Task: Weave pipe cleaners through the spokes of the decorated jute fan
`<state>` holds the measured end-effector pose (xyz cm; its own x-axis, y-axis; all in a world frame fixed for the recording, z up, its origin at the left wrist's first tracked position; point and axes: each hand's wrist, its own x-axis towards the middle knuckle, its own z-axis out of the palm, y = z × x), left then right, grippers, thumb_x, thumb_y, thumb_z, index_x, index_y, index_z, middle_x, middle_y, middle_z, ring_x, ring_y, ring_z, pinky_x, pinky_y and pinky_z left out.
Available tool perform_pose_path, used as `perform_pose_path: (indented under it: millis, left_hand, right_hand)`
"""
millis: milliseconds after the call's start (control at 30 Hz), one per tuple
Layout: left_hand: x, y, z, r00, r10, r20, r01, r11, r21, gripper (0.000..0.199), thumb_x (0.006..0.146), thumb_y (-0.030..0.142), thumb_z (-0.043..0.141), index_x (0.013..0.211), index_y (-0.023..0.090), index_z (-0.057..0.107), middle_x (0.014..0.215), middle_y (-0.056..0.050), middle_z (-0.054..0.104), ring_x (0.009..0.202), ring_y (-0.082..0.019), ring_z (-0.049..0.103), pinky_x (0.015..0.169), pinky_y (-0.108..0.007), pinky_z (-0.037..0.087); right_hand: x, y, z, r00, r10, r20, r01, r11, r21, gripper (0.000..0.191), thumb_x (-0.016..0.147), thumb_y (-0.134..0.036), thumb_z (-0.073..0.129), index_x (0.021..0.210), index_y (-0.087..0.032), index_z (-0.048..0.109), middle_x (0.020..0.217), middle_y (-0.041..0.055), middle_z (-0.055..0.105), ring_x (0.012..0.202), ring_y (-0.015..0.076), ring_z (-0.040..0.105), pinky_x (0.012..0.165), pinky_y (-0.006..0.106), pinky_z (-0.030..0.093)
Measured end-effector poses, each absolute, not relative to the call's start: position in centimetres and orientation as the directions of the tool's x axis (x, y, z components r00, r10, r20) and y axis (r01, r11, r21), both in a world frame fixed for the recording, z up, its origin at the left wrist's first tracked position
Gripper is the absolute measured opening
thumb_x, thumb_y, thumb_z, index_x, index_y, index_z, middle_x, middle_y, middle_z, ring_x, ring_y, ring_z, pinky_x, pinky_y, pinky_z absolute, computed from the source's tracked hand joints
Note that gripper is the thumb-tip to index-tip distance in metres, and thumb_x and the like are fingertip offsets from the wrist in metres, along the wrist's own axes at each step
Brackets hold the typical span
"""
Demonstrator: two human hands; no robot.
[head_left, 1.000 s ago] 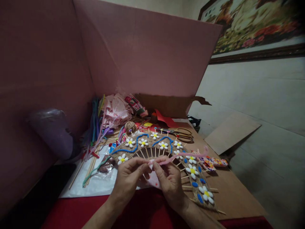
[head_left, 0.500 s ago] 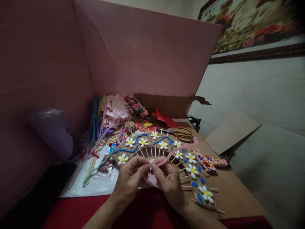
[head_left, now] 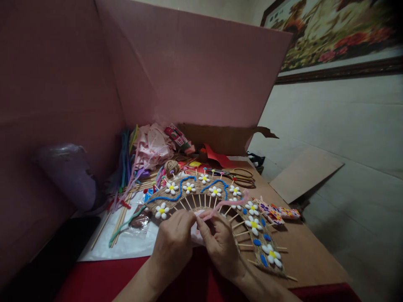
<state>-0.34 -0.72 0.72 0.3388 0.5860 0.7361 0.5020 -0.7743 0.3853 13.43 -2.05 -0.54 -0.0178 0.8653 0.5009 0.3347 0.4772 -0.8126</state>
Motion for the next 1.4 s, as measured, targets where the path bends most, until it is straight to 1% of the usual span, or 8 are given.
perform_pose_path:
  millis: [233, 367, 567, 767, 900, 1000, 1167, 1400]
  left_hand:
    - [-0.3, -0.8, 1.0, 0.192, 0.763, 0.618, 0.059, -0.637, 0.768, 0.013, 0.083, 0.011, 0.055, 0.088, 0.02, 0.063, 0.075, 0.0, 0.062, 0.061, -0.01, 0.057, 0.054, -0.02, 0.045]
    - [-0.2, -0.9, 0.9, 0.14, 0.851, 0.507, -0.017, -0.51, 0.86, 0.009, 0.081, 0.014, 0.058, 0.08, 0.019, 0.065, 0.07, 0.0, 0.06, 0.061, -0.011, 0.056, 0.053, -0.02, 0.045]
    - [-0.3, -0.6, 0.8, 0.153, 0.862, 0.484, 0.223, -0.507, 0.832, 0.009, 0.082, 0.015, 0.055, 0.075, 0.016, 0.06, 0.064, 0.0, 0.057, 0.058, -0.012, 0.053, 0.053, -0.022, 0.042]
    - [-0.5, -0.4, 0.5, 0.336, 0.65, 0.681, 0.484, -0.74, 0.467, 0.018, 0.082, 0.009, 0.047, 0.072, 0.015, 0.061, 0.063, -0.004, 0.057, 0.059, -0.015, 0.051, 0.055, -0.026, 0.037]
    - [-0.3, -0.6, 0.8, 0.243, 0.776, 0.583, 0.299, -0.631, 0.716, 0.013, 0.083, 0.016, 0.053, 0.076, 0.015, 0.064, 0.065, -0.003, 0.06, 0.059, -0.013, 0.053, 0.055, -0.024, 0.041]
    - [-0.1, -0.6, 1.3, 0.162, 0.94, 0.299, 0.004, -0.304, 0.953, 0.011, 0.077, 0.026, 0.063, 0.076, 0.015, 0.066, 0.064, -0.002, 0.063, 0.053, -0.011, 0.054, 0.05, -0.021, 0.042]
    - [0.1, -0.3, 1.7, 0.189, 0.981, 0.047, -0.273, 0.007, 0.962, 0.017, 0.069, 0.029, 0.071, 0.068, 0.014, 0.064, 0.055, 0.001, 0.061, 0.043, -0.008, 0.049, 0.044, -0.019, 0.04]
    - [-0.2, -0.4, 1.6, 0.168, 0.973, 0.156, -0.08, -0.144, 0.986, 0.015, 0.073, 0.028, 0.066, 0.068, 0.014, 0.061, 0.056, 0.001, 0.056, 0.049, -0.01, 0.05, 0.048, -0.021, 0.04]
  right_hand:
    - [13.4, -2.2, -0.2, -0.038, 0.945, 0.324, -0.133, 0.317, -0.939, 0.014, 0.087, -0.032, 0.053, 0.084, -0.019, 0.057, 0.074, 0.0001, 0.058, 0.064, 0.0102, 0.054, 0.058, 0.021, 0.043]
    - [13.4, -2.0, -0.3, -0.061, 0.958, 0.28, -0.177, 0.266, -0.947, 0.018, 0.087, -0.034, 0.053, 0.083, -0.017, 0.058, 0.07, -0.0005, 0.056, 0.06, 0.0087, 0.051, 0.055, 0.02, 0.04]
    - [13.5, -1.8, -0.2, 0.015, 0.946, 0.324, -0.068, 0.324, -0.944, 0.019, 0.087, -0.034, 0.053, 0.08, -0.017, 0.057, 0.069, 0.0001, 0.058, 0.06, 0.0096, 0.052, 0.056, 0.021, 0.04]
    - [13.6, -2.0, -0.1, 0.014, 0.932, 0.362, 0.191, 0.353, -0.916, 0.019, 0.088, -0.033, 0.051, 0.079, -0.017, 0.058, 0.069, 0.0007, 0.058, 0.064, 0.0118, 0.054, 0.06, 0.023, 0.042]
    - [13.7, -2.0, -0.4, 0.023, 0.932, 0.361, 0.043, 0.36, -0.932, 0.016, 0.088, -0.032, 0.052, 0.081, -0.018, 0.058, 0.071, 0.0, 0.058, 0.065, 0.0112, 0.053, 0.061, 0.022, 0.042]
    - [13.6, -1.8, -0.5, 0.006, 0.941, 0.337, -0.176, 0.333, -0.926, 0.013, 0.087, -0.031, 0.054, 0.084, -0.019, 0.058, 0.074, -0.0003, 0.059, 0.067, 0.011, 0.055, 0.064, 0.023, 0.044]
    - [13.3, -1.6, -0.1, -0.041, 0.951, 0.305, -0.265, 0.284, -0.921, 0.014, 0.084, -0.031, 0.058, 0.08, -0.018, 0.06, 0.071, -0.0005, 0.058, 0.065, 0.0104, 0.054, 0.063, 0.022, 0.044]
    - [13.4, -1.7, 0.2, 0.006, 0.969, 0.247, -0.114, 0.246, -0.963, 0.022, 0.082, -0.037, 0.059, 0.077, -0.016, 0.061, 0.064, -0.0008, 0.056, 0.056, 0.0094, 0.049, 0.053, 0.021, 0.04]
